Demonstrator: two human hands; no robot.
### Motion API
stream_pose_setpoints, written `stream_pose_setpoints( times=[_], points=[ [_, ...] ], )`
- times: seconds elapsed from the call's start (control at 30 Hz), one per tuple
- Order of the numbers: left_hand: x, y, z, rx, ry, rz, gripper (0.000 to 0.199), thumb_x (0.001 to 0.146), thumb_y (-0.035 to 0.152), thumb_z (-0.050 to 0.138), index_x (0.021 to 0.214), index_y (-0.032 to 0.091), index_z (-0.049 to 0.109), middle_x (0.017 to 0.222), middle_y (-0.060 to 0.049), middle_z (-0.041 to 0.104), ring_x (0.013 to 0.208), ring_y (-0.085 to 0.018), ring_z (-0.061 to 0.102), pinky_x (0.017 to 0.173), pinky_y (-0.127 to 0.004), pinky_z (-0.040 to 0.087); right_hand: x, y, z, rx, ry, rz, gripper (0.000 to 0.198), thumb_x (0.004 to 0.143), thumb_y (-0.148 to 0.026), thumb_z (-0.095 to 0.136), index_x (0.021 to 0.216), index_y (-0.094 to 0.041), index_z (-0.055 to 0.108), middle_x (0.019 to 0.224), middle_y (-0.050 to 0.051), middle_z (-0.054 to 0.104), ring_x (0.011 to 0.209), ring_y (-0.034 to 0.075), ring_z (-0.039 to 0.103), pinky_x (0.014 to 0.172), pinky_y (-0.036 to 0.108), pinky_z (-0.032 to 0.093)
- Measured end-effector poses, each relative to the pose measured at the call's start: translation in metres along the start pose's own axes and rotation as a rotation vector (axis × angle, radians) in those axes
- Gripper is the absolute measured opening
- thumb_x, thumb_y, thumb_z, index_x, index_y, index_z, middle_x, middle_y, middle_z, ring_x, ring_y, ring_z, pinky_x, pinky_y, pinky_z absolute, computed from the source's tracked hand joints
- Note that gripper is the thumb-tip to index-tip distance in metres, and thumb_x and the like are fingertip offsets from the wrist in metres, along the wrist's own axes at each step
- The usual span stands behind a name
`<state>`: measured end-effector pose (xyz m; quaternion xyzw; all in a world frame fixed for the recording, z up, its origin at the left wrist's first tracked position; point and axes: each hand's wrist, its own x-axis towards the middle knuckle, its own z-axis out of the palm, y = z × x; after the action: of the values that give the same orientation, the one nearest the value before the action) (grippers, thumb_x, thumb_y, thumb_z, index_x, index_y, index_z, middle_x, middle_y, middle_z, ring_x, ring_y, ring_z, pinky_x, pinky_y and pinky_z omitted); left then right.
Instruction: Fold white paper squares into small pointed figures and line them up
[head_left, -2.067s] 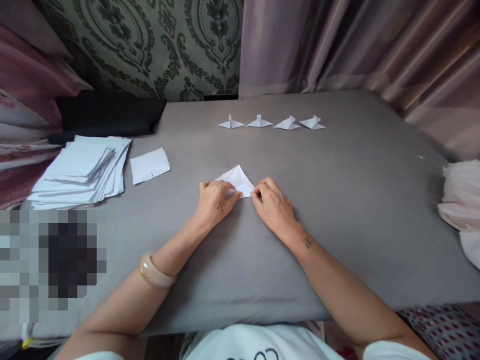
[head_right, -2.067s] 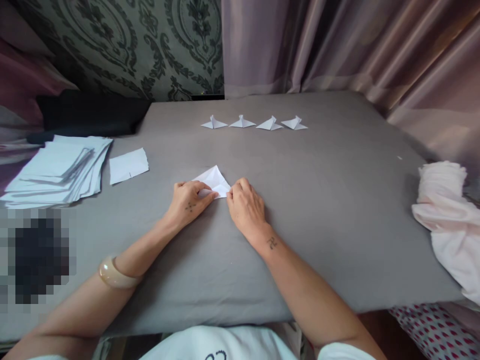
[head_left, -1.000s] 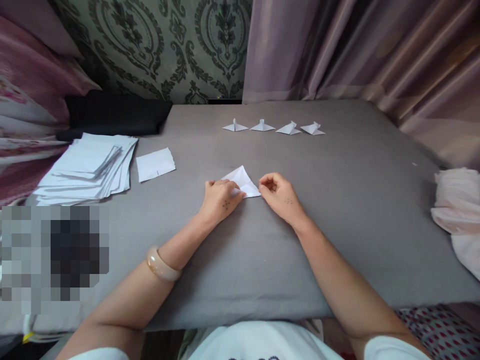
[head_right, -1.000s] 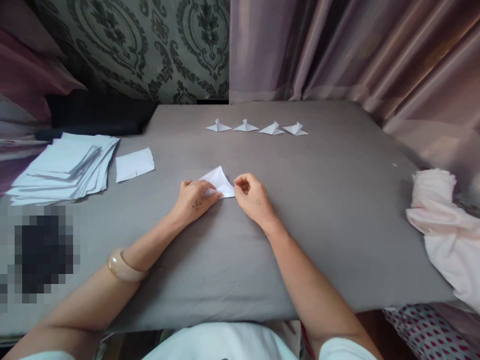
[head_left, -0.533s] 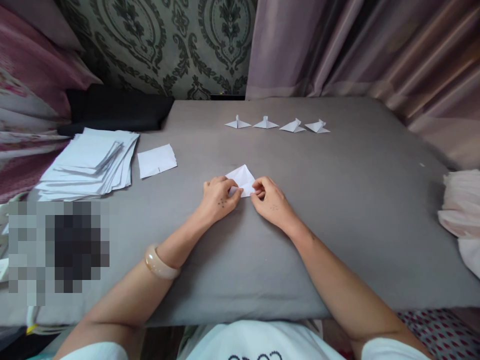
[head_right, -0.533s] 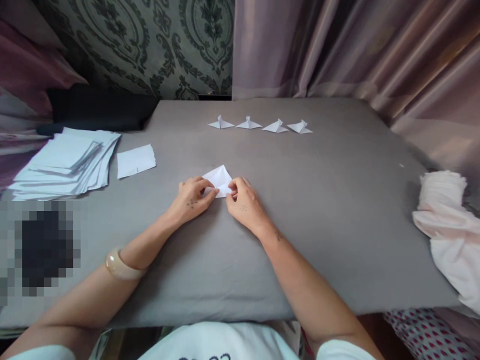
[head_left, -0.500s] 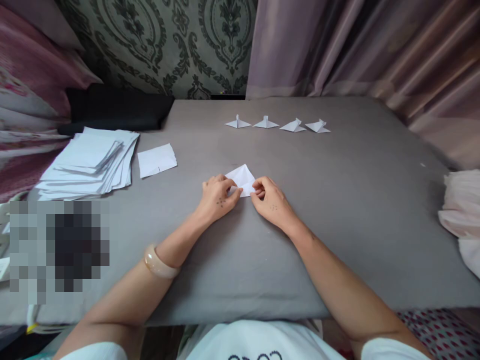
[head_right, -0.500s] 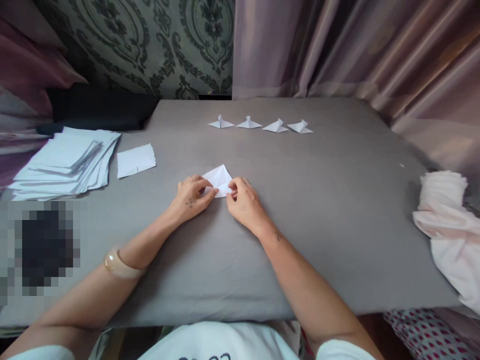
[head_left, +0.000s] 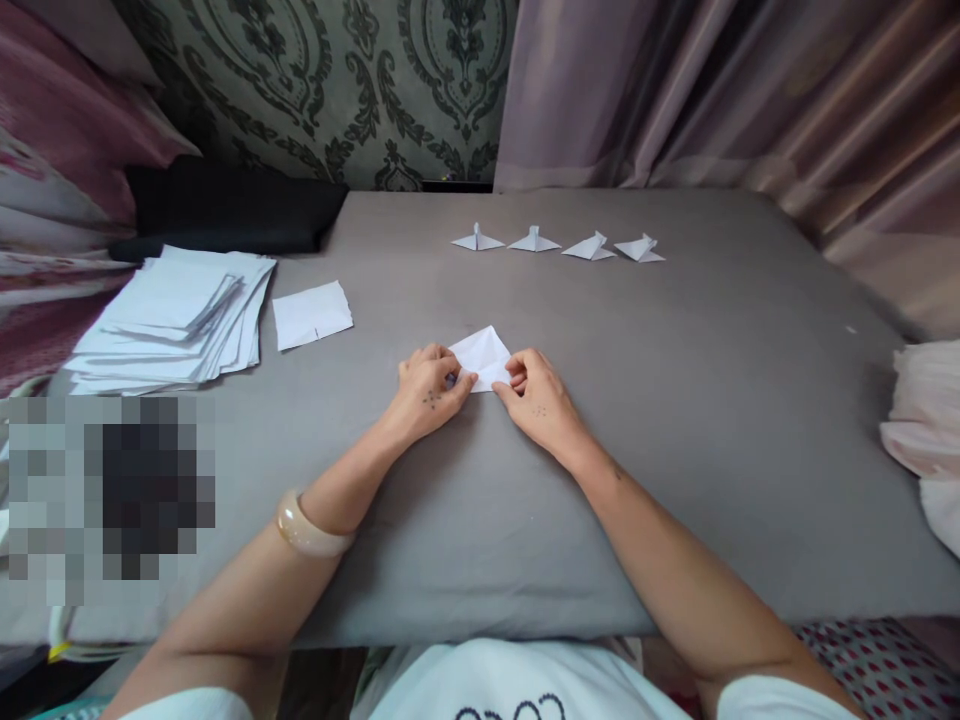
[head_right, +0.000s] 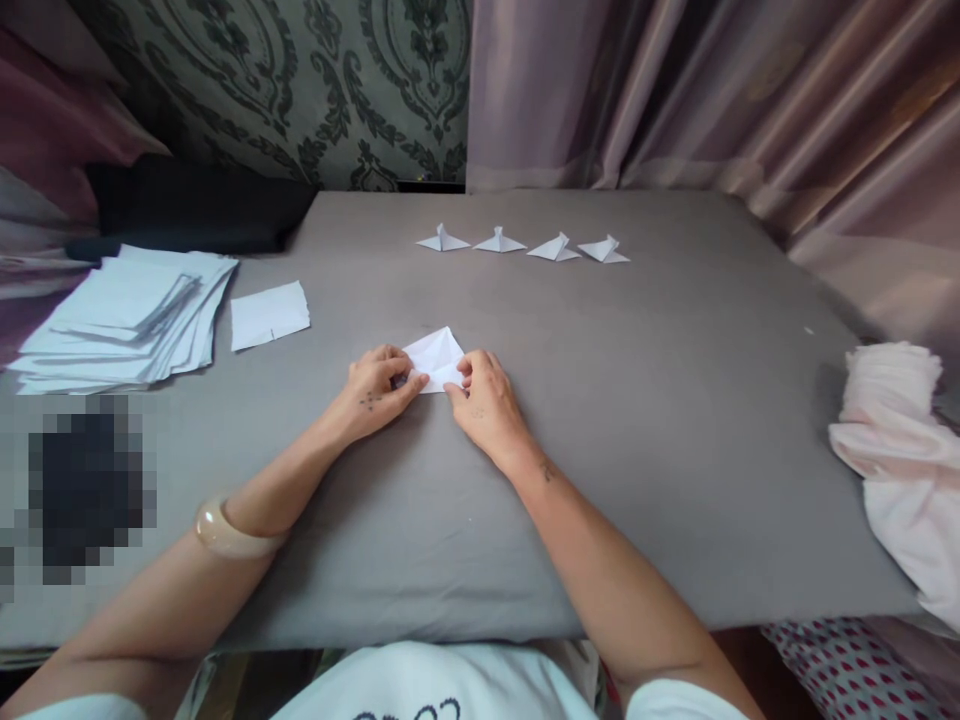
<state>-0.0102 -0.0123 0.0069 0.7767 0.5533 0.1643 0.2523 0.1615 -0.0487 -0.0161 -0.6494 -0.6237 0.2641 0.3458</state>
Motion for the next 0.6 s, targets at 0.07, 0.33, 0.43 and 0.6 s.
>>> stream_pose_setpoints(
  times=[0.07, 0.33, 0.43, 0.6],
  points=[
    [0.001, -0.001, -0.001, -0.011, -0.02, -0.002, 0.025, 0.085, 0.035, 0.051, 0.071, 0.017, 0.061, 0.098, -0.009, 0.062, 0.097, -0.025, 0.054, 0.09, -0.046, 0.036, 0.001, 0.0, 0.0, -0.002, -0.006, 0.012, 0.018, 0.076, -0.025, 0.061, 0.089, -0.021, 0.049, 0.094, 0.005, 0.059, 0.072, 0.013, 0.058, 0.068, 0.031, 0.051],
    [-0.002, -0.011, -0.011, -0.085, -0.136, 0.122, 0.023, 0.079, 0.042, 0.061, 0.089, 0.023, 0.067, 0.108, -0.005, 0.06, 0.104, -0.025, 0.051, 0.097, -0.046, 0.031, 0.0, 0.0, -0.007, 0.001, -0.032, 0.013, 0.017, 0.076, -0.017, 0.052, 0.092, -0.021, 0.051, 0.09, 0.003, 0.061, 0.073, 0.013, 0.06, 0.072, 0.03, 0.05],
    [-0.004, -0.013, -0.012, -0.063, -0.146, 0.151, 0.02, 0.078, 0.029, 0.057, 0.095, 0.024, 0.066, 0.111, -0.005, 0.06, 0.105, -0.024, 0.051, 0.098, -0.045, 0.031, -0.001, 0.002, -0.005, -0.002, -0.014, -0.003, 0.016, 0.075, -0.017, 0.052, 0.091, -0.021, 0.051, 0.088, 0.003, 0.06, 0.073, 0.013, 0.06, 0.072, 0.029, 0.05],
    [-0.005, -0.008, -0.009, 0.027, -0.063, 0.27, 0.027, 0.079, 0.013, 0.048, 0.094, 0.025, 0.067, 0.112, -0.005, 0.061, 0.104, -0.023, 0.05, 0.096, -0.043, 0.031, 0.0, 0.003, -0.002, 0.013, -0.01, 0.013, 0.014, 0.077, -0.023, 0.057, 0.089, -0.021, 0.05, 0.09, 0.003, 0.06, 0.068, 0.012, 0.059, 0.068, 0.029, 0.05]
  ],
)
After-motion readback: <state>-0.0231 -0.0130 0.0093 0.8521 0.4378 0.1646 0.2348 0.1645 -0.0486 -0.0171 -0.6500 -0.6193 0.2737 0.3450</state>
